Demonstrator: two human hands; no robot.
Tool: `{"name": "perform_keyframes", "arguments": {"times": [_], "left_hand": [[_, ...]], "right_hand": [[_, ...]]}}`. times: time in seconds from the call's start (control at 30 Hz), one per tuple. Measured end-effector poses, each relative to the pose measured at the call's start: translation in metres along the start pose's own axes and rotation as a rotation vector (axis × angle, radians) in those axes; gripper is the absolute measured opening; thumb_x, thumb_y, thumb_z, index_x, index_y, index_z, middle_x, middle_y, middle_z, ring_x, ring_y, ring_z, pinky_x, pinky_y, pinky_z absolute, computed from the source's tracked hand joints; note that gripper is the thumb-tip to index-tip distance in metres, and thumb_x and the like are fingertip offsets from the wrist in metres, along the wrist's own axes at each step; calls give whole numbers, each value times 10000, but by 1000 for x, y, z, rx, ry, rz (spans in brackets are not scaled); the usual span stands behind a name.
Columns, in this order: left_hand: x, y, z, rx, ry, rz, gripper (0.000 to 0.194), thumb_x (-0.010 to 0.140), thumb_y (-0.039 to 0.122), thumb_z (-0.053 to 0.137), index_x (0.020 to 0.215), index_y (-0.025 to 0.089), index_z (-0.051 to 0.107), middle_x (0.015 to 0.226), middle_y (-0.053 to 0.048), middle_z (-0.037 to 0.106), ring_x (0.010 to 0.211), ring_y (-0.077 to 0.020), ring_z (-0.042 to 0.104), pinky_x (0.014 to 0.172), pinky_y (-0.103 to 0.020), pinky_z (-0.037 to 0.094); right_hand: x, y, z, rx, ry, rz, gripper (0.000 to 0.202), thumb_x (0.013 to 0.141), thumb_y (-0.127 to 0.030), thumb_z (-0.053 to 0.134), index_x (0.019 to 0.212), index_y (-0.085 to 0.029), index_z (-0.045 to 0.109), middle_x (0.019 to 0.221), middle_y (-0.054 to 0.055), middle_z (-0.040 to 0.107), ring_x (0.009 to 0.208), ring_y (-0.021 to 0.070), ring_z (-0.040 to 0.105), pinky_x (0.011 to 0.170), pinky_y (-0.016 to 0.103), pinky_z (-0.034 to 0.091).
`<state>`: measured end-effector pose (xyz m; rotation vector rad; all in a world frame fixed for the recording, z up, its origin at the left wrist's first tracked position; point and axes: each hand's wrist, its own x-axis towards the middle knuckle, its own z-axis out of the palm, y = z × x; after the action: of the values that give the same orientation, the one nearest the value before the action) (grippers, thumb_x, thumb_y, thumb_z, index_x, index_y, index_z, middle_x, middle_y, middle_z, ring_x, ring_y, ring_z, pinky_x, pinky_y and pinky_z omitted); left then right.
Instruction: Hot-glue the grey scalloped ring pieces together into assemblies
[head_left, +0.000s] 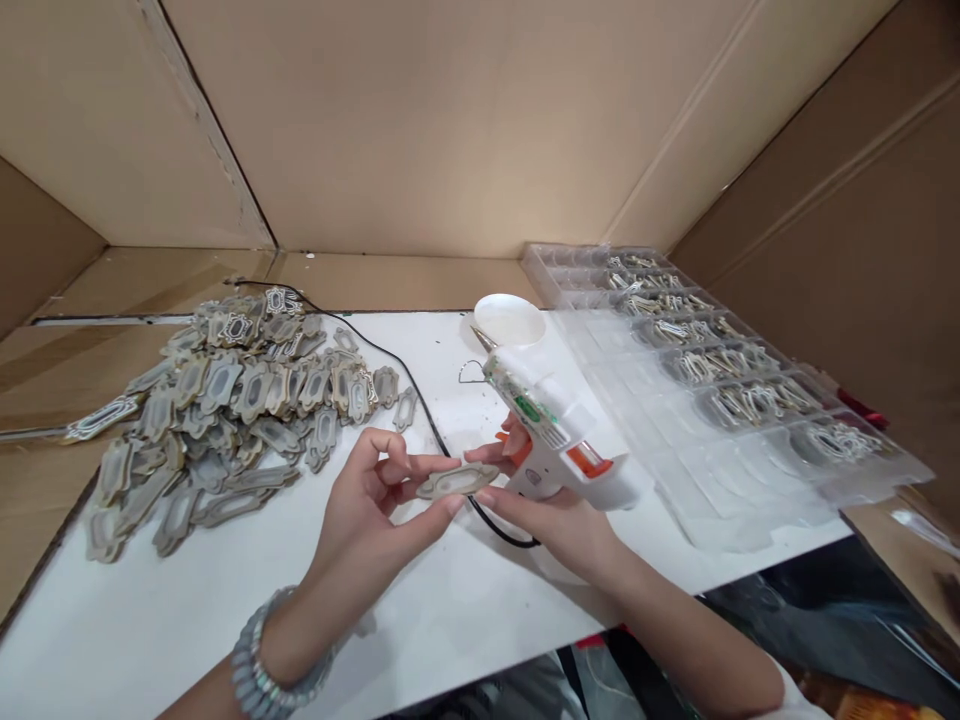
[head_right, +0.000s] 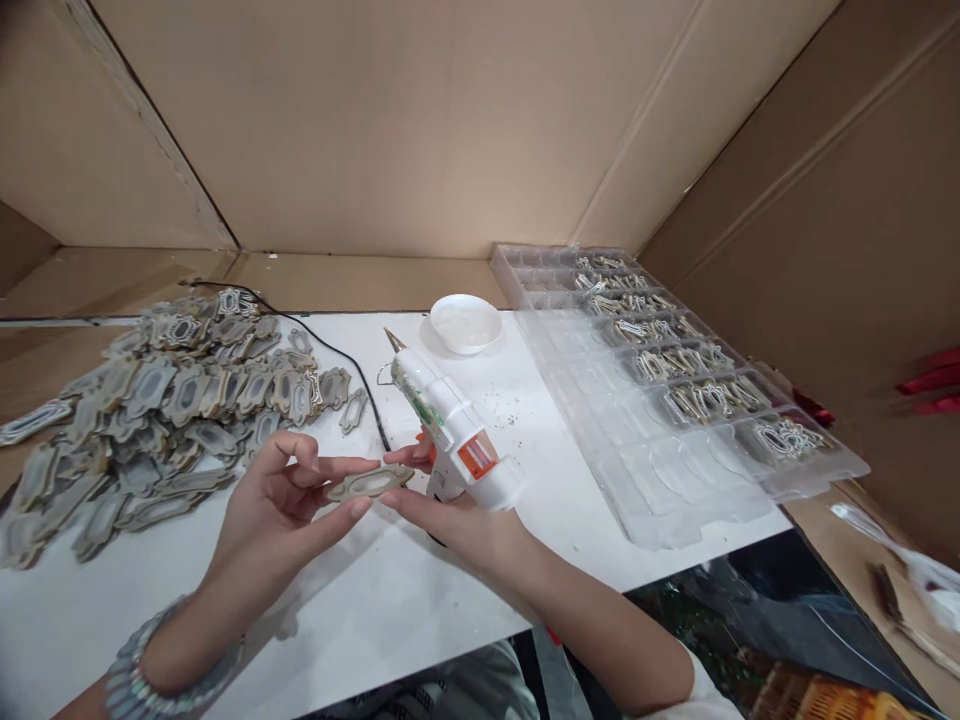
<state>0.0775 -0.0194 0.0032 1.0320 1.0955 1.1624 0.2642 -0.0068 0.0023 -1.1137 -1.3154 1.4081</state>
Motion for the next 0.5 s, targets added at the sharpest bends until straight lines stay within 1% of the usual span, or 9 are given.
{"name": "perform_keyframes", "arguments": {"times": [0.1, 0.17, 0.2, 0.27, 0.33, 0.37, 0.4, 0.43, 0.5], "left_hand": [[3, 2, -1, -88, -41, -53, 543, 682, 260, 900, 844, 248, 382, 920, -20, 789, 886, -209, 754, 721, -263, 576], [8, 2, -3, -223, -80, -150, 558, 653, 327, 925, 876, 247, 420, 904, -20, 785, 830, -199, 749, 686, -249, 571], [11, 2, -5, -312, -104, -234, 544, 653, 392, 921, 889, 241, 453, 885, -24, 779, 803, -190, 744, 680, -244, 574], [14, -1, -6, -494, -176, -479, 485, 710, 520, 855, 900, 207, 537, 826, -36, 758, 721, -160, 724, 658, -229, 581], [15, -6, -5, -638, -319, -739, 451, 784, 558, 777, 923, 160, 615, 756, -47, 734, 619, -141, 698, 606, -226, 587], [14, -9, -4, -694, -394, -828, 441, 805, 544, 760, 944, 142, 643, 732, -53, 730, 582, -139, 687, 586, -232, 591], [12, -12, -3, -745, -452, -883, 433, 819, 526, 749, 977, 132, 662, 735, -63, 737, 568, -144, 687, 582, -249, 602], [10, -15, -2, -794, -497, -908, 431, 827, 515, 741, 1010, 130, 676, 752, -77, 749, 573, -155, 694, 593, -276, 616], [5, -18, -1, -864, -556, -919, 404, 837, 485, 735, 1037, 137, 693, 810, -102, 769, 608, -174, 712, 623, -339, 643]], "right_hand": [[0, 2, -2, -24, -7, 21, 363, 706, -356, 835, 904, -264, 545, 987, 29, 700, 1050, 239, 694, 1044, 489, 520], [-1, 2, -2, 2, -18, 21, 376, 707, -368, 838, 910, -265, 539, 959, 23, 699, 1027, 233, 700, 1019, 480, 536], [-1, 1, -2, 23, -29, 18, 384, 708, -378, 840, 910, -266, 533, 949, 20, 696, 1019, 231, 702, 999, 473, 549], [-1, -1, -2, 65, -69, -6, 404, 708, -415, 846, 890, -268, 516, 936, 18, 689, 996, 227, 709, 946, 451, 576], [0, -6, -1, 99, -125, -31, 422, 714, -465, 841, 868, -270, 501, 942, 21, 689, 968, 222, 716, 908, 435, 591], [0, -7, -1, 109, -151, -35, 427, 720, -491, 833, 861, -270, 496, 948, 23, 693, 950, 220, 721, 895, 432, 596], [-1, -9, -1, 113, -171, -32, 427, 726, -513, 823, 860, -271, 498, 953, 25, 698, 928, 218, 725, 881, 431, 601], [-1, -10, -2, 109, -188, -24, 425, 733, -532, 814, 862, -272, 504, 953, 27, 703, 907, 217, 729, 867, 431, 606], [-2, -11, -2, 77, -207, -14, 416, 740, -556, 800, 870, -273, 525, 936, 28, 712, 891, 221, 733, 845, 429, 613]]}}
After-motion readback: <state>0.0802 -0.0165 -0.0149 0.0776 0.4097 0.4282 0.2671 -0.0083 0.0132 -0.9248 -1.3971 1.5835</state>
